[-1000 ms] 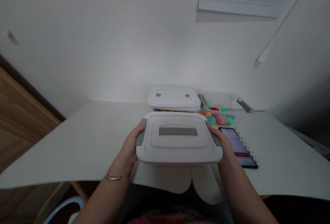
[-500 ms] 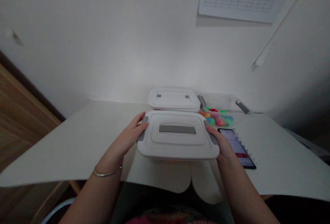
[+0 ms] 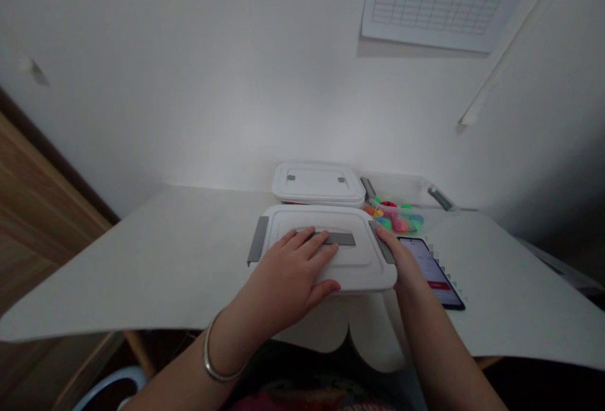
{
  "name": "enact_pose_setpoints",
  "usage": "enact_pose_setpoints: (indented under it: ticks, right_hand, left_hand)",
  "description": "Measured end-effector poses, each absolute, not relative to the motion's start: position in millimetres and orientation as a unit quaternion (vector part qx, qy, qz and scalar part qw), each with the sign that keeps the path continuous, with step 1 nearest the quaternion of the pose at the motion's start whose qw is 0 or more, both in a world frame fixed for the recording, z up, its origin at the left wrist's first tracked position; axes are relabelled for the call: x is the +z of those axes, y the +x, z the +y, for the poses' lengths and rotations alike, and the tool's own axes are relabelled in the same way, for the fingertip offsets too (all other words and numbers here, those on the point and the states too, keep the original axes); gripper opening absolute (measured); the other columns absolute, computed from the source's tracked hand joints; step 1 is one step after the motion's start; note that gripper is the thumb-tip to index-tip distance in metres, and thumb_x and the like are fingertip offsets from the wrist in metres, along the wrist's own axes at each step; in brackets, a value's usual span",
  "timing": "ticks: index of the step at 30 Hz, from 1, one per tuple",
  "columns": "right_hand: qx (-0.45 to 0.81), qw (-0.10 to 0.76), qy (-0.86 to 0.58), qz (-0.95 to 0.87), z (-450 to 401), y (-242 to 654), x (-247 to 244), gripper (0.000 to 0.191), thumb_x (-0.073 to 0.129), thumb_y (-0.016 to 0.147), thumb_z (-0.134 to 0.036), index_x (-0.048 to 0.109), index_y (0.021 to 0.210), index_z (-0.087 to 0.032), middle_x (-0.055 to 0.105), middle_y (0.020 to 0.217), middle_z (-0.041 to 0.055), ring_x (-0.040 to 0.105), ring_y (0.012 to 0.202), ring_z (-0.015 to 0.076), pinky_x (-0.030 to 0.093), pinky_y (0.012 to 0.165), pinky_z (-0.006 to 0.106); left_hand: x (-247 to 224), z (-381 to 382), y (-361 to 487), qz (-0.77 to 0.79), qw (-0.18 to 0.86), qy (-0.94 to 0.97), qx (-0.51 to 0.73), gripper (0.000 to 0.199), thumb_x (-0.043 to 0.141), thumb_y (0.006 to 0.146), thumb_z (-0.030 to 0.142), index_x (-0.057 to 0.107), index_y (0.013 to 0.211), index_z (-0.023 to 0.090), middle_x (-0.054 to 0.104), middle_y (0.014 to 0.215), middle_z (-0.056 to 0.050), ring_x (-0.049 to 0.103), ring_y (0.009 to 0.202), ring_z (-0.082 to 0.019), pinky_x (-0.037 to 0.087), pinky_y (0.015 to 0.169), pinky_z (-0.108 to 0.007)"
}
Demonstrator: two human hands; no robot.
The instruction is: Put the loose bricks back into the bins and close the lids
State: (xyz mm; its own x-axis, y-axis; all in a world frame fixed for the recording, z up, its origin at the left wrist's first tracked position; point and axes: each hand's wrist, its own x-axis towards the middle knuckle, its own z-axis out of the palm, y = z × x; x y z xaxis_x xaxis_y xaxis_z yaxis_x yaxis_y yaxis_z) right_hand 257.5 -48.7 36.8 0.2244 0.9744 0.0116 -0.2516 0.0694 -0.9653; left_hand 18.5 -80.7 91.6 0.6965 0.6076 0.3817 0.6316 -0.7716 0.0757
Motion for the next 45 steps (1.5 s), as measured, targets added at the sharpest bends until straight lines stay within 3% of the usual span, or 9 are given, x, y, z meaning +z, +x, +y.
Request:
enact_pose_setpoints:
  ticks: [7,11,16,20,22,25,29,36,45]
  right_hand:
    - [0.487,0.64,-0.462,-0.374,-48,235,33,0.047,0.07,0.072,-0.049,0.072,0.11,-0.022,0.072,0.124,0.0058,0.06,0.124,0.0297,0.042,0.111,0.047]
    - [0.409,0.616,-0.509,-0.441,-46,212,28,0.05,0.061,0.079,-0.052,0.069,0.118,-0.021,0.068,0.13,0.008,0.055,0.128,0.0284,0.039,0.112,0.047]
    - [0.336,0.564,-0.518,-0.549,-35,195,27,0.047,0.047,0.088,-0.048,0.064,0.123,-0.023,0.068,0.126,0.0084,0.06,0.116,0.0249,0.048,0.102,0.043]
    - [0.121,0.481,-0.545,-0.676,-27,200,48,0.041,0.048,0.09,-0.037,0.065,0.122,-0.019,0.067,0.116,0.0133,0.061,0.105,0.0271,0.049,0.096,0.046]
    - [-0.011,0.445,-0.554,-0.704,-19,207,60,0.039,0.049,0.09,-0.033,0.068,0.12,-0.018,0.066,0.117,0.015,0.058,0.111,0.0299,0.045,0.101,0.048]
    - [-0.106,0.393,-0.551,-0.729,-3,216,70,0.037,0.053,0.09,-0.03,0.068,0.123,-0.02,0.065,0.128,0.0133,0.055,0.12,0.0309,0.041,0.106,0.049]
    - [-0.121,0.333,-0.547,-0.758,17,222,67,0.033,0.054,0.092,-0.029,0.071,0.118,-0.019,0.068,0.127,0.0117,0.056,0.12,0.0306,0.04,0.106,0.048]
    - [-0.131,0.347,-0.555,-0.744,23,218,59,0.03,0.055,0.091,-0.023,0.072,0.115,-0.018,0.07,0.122,0.0131,0.061,0.114,0.0284,0.042,0.103,0.044]
    - [-0.172,0.387,-0.544,-0.724,26,214,41,0.03,0.053,0.09,-0.021,0.07,0.113,-0.016,0.07,0.125,0.0126,0.062,0.119,0.029,0.037,0.11,0.051]
  left_hand:
    - [94,-81,14,-0.358,0.031,-0.917,-0.175,0.047,0.055,0.094,0.043,0.059,0.135,0.02,0.056,0.144,-0.016,0.051,0.134,-0.034,0.041,0.111,-0.055]
    - [91,-80,12,-0.368,0.038,-0.911,-0.184,0.051,0.058,0.091,0.049,0.059,0.135,0.021,0.056,0.144,-0.017,0.052,0.134,-0.034,0.039,0.113,-0.056]
    - [85,-79,2,-0.405,0.035,-0.887,-0.219,0.063,0.061,0.085,0.06,0.062,0.132,0.018,0.058,0.141,-0.02,0.053,0.132,-0.037,0.041,0.11,-0.057]
    - [83,-84,-10,-0.444,0.04,-0.865,-0.231,0.057,0.059,0.087,0.052,0.065,0.129,0.013,0.06,0.138,-0.022,0.057,0.128,-0.039,0.044,0.106,-0.06]
    - [84,-88,-15,-0.467,0.036,-0.852,-0.233,0.054,0.057,0.087,0.046,0.065,0.129,0.013,0.06,0.138,-0.021,0.057,0.128,-0.04,0.043,0.106,-0.062]
    - [85,-91,-22,-0.518,0.027,-0.819,-0.245,0.047,0.054,0.087,0.038,0.068,0.126,0.016,0.062,0.136,-0.017,0.058,0.127,-0.04,0.041,0.108,-0.063]
    - [84,-90,-35,-0.586,0.036,-0.762,-0.273,0.041,0.053,0.085,0.034,0.073,0.118,0.022,0.067,0.131,-0.012,0.055,0.128,-0.041,0.034,0.111,-0.066]
    - [77,-81,-58,-0.63,0.084,-0.707,-0.311,0.038,0.053,0.085,0.031,0.073,0.118,0.027,0.07,0.128,-0.006,0.054,0.129,-0.039,0.028,0.114,-0.062]
    - [70,-56,-79,-0.662,0.172,-0.683,-0.255,0.049,0.031,0.098,0.032,0.07,0.125,0.019,0.067,0.132,-0.009,0.056,0.128,-0.036,0.04,0.098,-0.057]
